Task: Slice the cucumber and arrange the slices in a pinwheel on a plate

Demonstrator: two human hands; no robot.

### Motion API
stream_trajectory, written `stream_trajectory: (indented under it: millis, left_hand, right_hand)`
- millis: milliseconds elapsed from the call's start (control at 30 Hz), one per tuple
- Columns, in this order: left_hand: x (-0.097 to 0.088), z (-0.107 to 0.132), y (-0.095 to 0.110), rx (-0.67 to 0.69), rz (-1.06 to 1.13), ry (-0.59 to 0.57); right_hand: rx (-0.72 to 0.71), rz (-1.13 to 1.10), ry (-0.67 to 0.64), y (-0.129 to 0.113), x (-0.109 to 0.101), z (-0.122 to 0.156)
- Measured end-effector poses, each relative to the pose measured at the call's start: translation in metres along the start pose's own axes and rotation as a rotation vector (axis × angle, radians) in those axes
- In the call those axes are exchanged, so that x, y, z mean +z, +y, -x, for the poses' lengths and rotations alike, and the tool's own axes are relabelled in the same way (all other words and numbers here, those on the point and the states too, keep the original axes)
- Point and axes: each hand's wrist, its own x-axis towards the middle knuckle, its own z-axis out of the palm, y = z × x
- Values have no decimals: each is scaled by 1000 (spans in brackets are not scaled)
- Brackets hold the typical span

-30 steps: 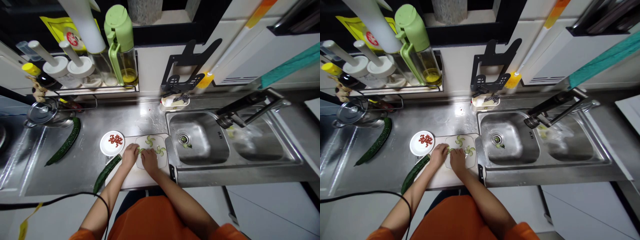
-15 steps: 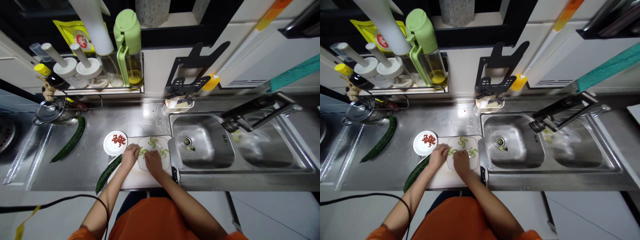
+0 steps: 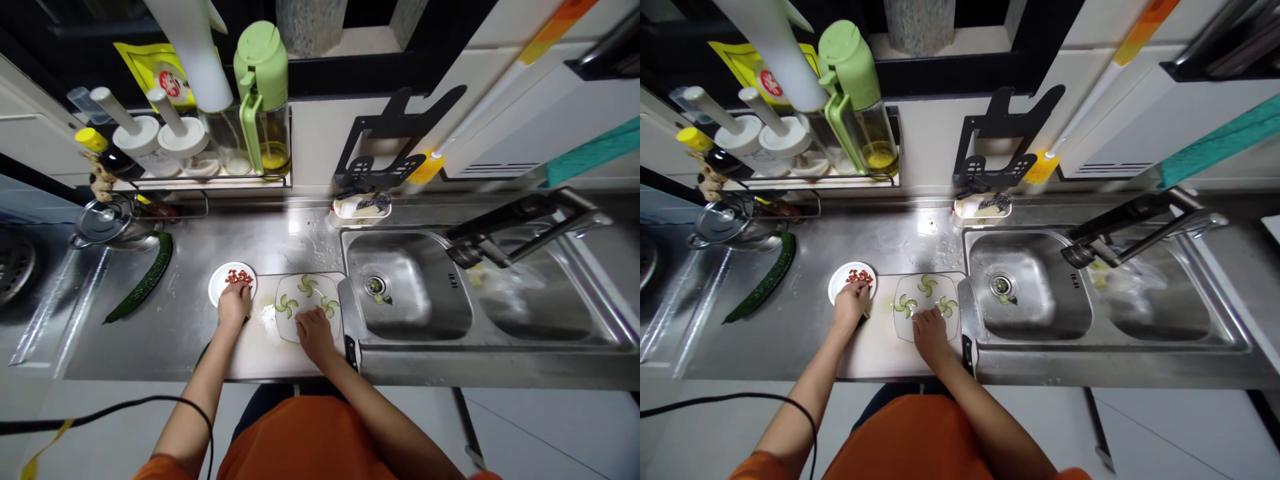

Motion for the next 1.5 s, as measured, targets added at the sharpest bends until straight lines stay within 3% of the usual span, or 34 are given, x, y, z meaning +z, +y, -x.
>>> stream_trajectory:
  millis: [233,533,867,1167,1400,1500]
  left_hand:
    - [13,-10,-2,12,-20,7]
    - [11,-9,-9,-67,64,12]
    - [11,-13,-1,-11,31,9]
    - [-3,-2,-5,-207,179,-26]
    - [-12,6,-10,-65,98,-164]
    - [-12,7,-12,-61,76,-156]
  right_hand:
    - [-1,-3,-5,2,-1,3]
    - [-9,-9,-18,2,0,4]
    - [-18,-9,-34,-2,0,2]
    - [-29,-3,-34,-1,-1,3]
    - [-34,-15,-47,-3,0,3]
    - [-40,-9,-51,-2,1,3]
